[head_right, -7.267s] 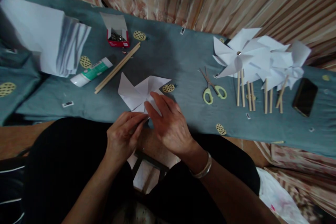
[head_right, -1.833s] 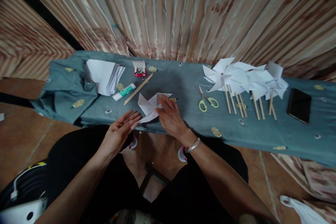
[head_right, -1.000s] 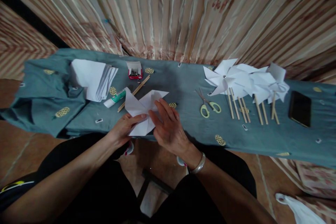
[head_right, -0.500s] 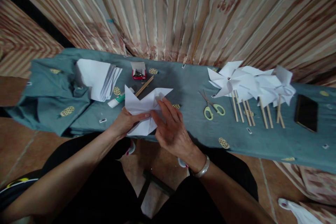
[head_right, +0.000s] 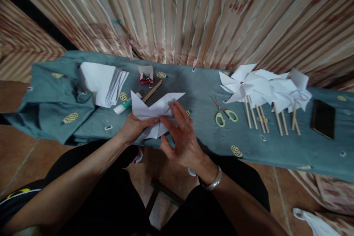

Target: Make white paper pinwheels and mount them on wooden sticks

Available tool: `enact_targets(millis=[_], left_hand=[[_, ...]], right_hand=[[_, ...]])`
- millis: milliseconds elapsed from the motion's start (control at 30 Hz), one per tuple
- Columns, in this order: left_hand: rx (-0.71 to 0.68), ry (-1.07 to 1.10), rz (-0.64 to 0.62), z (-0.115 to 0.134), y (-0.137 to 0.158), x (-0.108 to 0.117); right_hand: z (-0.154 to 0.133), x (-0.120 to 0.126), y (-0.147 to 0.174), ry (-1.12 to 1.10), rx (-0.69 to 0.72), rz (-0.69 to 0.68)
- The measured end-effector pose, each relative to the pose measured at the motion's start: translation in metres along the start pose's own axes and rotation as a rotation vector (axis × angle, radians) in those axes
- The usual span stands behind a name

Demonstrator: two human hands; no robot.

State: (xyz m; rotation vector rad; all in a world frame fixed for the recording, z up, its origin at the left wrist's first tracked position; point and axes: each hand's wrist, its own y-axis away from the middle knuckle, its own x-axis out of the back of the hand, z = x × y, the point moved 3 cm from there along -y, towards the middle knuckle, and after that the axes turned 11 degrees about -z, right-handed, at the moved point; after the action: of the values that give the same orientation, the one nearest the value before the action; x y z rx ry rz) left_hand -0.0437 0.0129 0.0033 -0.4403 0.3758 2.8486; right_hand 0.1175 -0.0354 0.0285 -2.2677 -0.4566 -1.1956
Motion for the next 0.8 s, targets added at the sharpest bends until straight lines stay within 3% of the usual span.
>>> enact_targets(millis=[400, 567, 800], left_hand=[[-0.008, -0.006, 0.072, 0.000, 0.001, -0.002], [-0.042, 0.053, 0.103, -0.001, -0.003, 0.003], [-0.054, 0.166, 0.162, 0.003, -0.006, 0.006]], right_hand=[[-0.005, 0.001, -0.006, 0.003, 0.012, 0.041], [-0.008, 0.013, -0.013, 0.016, 0.010, 0.089], [0.024, 0.033, -0.020, -0.122, -0.229, 0.235]])
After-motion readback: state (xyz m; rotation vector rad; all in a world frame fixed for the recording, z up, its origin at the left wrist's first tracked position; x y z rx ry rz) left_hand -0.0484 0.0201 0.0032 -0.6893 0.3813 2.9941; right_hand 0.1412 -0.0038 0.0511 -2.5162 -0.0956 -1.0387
